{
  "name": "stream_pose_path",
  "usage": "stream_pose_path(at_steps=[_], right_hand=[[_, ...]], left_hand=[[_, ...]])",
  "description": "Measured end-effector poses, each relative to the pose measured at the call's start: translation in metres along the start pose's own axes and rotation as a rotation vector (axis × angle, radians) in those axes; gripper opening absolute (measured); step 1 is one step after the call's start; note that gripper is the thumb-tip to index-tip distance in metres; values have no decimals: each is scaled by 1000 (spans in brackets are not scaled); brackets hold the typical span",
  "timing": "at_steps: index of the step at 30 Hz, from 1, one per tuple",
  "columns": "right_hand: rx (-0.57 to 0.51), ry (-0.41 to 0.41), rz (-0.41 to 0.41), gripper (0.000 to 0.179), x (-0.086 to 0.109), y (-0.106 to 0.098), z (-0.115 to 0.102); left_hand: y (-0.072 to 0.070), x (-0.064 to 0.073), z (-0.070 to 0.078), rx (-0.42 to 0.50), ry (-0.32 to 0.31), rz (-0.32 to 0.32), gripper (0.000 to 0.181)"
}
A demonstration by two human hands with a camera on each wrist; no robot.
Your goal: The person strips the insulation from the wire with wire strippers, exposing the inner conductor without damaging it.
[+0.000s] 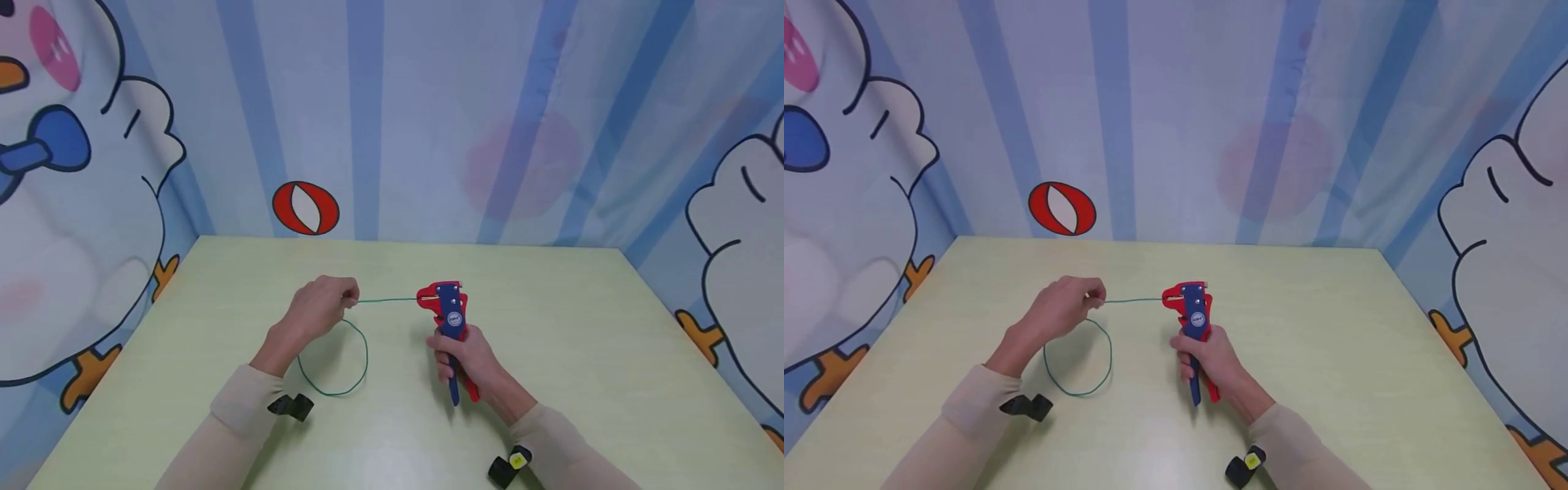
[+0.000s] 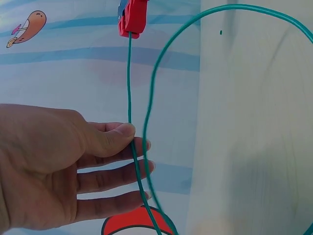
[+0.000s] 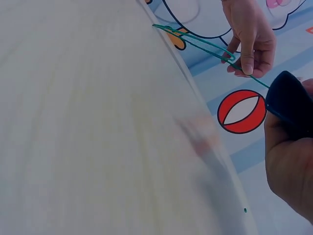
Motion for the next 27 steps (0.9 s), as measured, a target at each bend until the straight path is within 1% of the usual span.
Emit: stream_pose_path(at_steps=[6,12,20,22,24,27], right_hand=[[-27,-36,-53,8,1,1,-4],[-50,-38,-71,16,1,-2,-5],[-117,-48,-93,15,1,-6,-7],[-124,-43,-84,21,1,-5,-8],[-117,-30,-64,31,0,-5,-8],[-67,-4,-24,45,-1,-6,-8]], left_hand=[[-3,-1,-2,-6,-2,18,9],[-5,-1,0,-3,-8,20,8],[-5,-1,-2,-3,-7,26,9],[-5,-1,-3,-3,-10,27,9],[-5,-1,-3,-3,-13,25,9],[-4,-1,-4,-8,-19,22,9]])
Point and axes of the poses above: each hand's wrist, its own x-axis away from the middle knuckle, its own y-axis out of the palm, z = x × y, the point moved 2 cm from there along -x, towards the middle knuckle, and after that the axes turned 13 degrees about -y, right-handed, at the moved point
